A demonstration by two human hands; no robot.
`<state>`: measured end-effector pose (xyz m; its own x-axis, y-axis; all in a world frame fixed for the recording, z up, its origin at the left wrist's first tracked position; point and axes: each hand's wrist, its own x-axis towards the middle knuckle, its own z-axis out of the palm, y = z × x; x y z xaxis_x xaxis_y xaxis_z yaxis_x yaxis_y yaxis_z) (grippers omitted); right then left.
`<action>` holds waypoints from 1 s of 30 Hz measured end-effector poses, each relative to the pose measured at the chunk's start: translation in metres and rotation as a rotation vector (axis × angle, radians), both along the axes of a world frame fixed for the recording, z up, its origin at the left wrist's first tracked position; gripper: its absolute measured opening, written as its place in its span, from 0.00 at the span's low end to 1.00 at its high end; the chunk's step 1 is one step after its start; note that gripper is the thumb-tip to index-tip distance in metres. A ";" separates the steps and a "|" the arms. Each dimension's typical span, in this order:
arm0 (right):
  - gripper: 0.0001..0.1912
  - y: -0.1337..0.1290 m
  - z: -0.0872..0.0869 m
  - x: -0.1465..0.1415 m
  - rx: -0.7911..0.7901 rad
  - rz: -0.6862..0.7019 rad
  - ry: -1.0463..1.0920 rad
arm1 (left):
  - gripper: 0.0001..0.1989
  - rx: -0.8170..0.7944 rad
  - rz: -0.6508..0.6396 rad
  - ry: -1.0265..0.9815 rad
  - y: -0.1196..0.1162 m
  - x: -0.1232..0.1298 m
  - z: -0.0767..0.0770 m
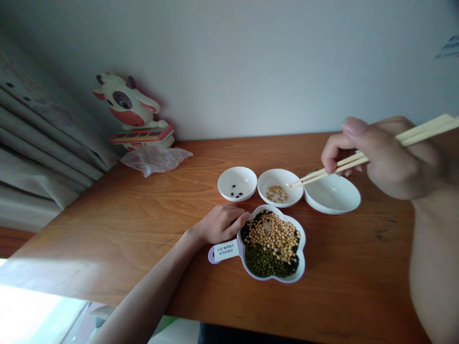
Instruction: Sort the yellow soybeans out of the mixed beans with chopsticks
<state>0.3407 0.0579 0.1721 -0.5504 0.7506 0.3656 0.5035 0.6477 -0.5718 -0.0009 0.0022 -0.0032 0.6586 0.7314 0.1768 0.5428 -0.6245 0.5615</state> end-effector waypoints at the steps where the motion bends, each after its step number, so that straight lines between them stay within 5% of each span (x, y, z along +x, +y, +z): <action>1: 0.42 0.001 0.000 0.001 0.001 -0.005 -0.016 | 0.24 0.000 0.001 0.001 0.000 0.000 0.000; 9: 0.41 -0.002 0.001 0.001 -0.037 0.005 0.013 | 0.24 0.007 -0.001 0.009 0.000 -0.001 -0.002; 20: 0.35 -0.018 -0.024 -0.049 -0.280 0.366 -0.034 | 0.24 -0.020 0.023 0.019 -0.001 -0.001 0.000; 30: 0.39 -0.020 -0.034 -0.069 -0.215 0.404 -0.165 | 0.23 0.002 0.001 0.016 -0.001 -0.001 -0.001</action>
<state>0.2718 0.0378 0.1384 -0.8508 0.5141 0.1087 0.3315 0.6856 -0.6481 -0.0020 0.0012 -0.0042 0.6607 0.7317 0.1678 0.5524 -0.6251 0.5514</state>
